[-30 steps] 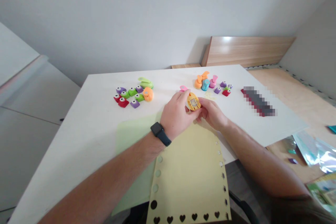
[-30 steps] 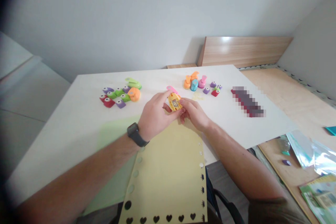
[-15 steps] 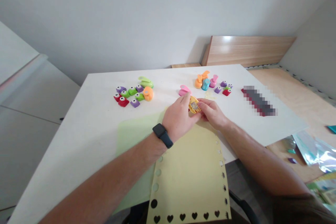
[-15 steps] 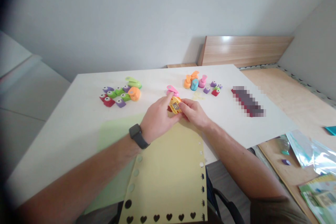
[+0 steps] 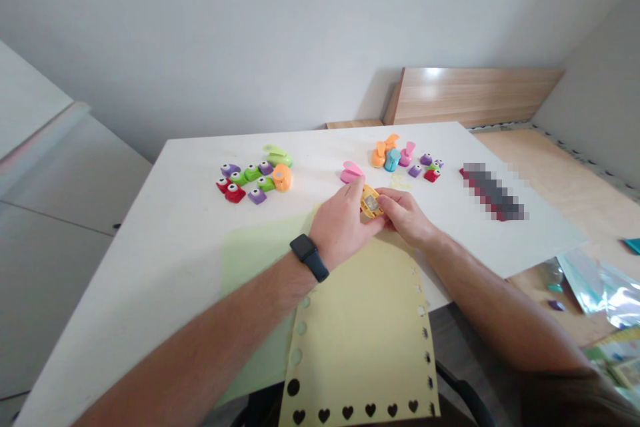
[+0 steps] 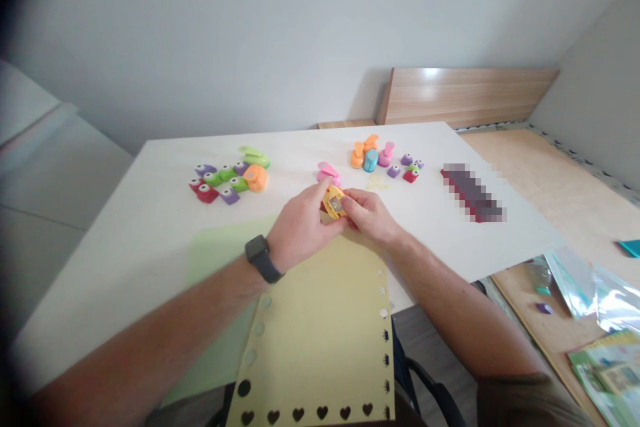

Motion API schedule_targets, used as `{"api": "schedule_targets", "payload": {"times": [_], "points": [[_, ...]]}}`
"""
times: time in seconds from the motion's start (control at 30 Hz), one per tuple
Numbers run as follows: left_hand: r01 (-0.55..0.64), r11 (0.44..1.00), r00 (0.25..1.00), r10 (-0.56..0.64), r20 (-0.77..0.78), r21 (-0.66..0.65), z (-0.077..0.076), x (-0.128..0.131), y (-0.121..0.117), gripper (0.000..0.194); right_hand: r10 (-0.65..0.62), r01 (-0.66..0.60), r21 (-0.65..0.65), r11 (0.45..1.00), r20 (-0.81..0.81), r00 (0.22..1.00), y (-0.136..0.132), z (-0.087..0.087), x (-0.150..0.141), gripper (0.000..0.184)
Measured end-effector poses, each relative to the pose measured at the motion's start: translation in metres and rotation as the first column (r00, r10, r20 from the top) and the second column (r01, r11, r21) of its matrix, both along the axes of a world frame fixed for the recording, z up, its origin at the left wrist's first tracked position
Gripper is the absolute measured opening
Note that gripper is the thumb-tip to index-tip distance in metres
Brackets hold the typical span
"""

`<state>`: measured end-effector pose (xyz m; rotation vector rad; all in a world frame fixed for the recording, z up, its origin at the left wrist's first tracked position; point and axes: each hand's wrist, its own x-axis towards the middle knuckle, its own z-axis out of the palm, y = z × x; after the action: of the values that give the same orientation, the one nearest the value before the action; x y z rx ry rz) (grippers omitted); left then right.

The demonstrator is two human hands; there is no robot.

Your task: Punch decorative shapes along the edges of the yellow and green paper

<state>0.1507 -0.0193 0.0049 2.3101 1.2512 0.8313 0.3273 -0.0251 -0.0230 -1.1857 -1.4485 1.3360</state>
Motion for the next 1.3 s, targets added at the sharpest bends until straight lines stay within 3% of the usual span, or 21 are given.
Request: {"api": "schedule_targets", "payload": {"times": [0.2, 0.33, 0.43, 0.5, 0.63, 0.77, 0.93, 1.3], "points": [[0.04, 0.999, 0.999, -0.041, -0.006, -0.025, 0.001, -0.003, 0.004, 0.058, 0.037, -0.037, -0.001, 0.999, -0.008, 0.999, -0.001, 0.003, 0.0, 0.048], [0.171, 0.985, 0.985, -0.17, 0.037, -0.027, 0.003, -0.009, 0.011, 0.066, 0.05, -0.051, -0.01, 0.999, -0.038, 0.998, 0.0, 0.004, 0.001, 0.043], [0.237, 0.971, 0.968, -0.236, 0.09, -0.005, 0.005, -0.013, 0.016, 0.057, 0.055, -0.056, -0.014, 0.998, -0.061, 0.997, 0.001, 0.004, 0.002, 0.039], [0.224, 0.975, 0.969, -0.223, 0.105, -0.002, 0.007, -0.014, 0.018, 0.048, 0.094, -0.095, -0.012, 0.995, -0.066, 0.993, 0.001, 0.004, 0.003, 0.04], [0.168, 0.984, 0.986, -0.168, 0.008, -0.058, 0.012, -0.014, 0.02, 0.06, 0.168, -0.171, -0.046, 0.984, -0.057, 0.984, -0.002, 0.004, 0.002, 0.041], [0.112, 0.993, 0.993, -0.114, -0.043, -0.044, 0.011, -0.014, 0.019, 0.061, 0.151, -0.154, -0.1, 0.983, -0.036, 0.988, -0.002, 0.002, 0.0, 0.041], [0.015, 0.999, 0.999, -0.013, 0.037, -0.038, 0.008, -0.012, 0.02, 0.057, 0.066, -0.063, -0.118, 0.991, 0.018, 0.998, 0.0, -0.002, 0.001, 0.044], [0.061, 0.975, 0.985, -0.025, 0.168, -0.212, 0.005, -0.014, 0.025, 0.055, 0.134, -0.136, 0.014, 0.991, 0.094, 0.987, -0.006, 0.003, 0.001, 0.051]]}}
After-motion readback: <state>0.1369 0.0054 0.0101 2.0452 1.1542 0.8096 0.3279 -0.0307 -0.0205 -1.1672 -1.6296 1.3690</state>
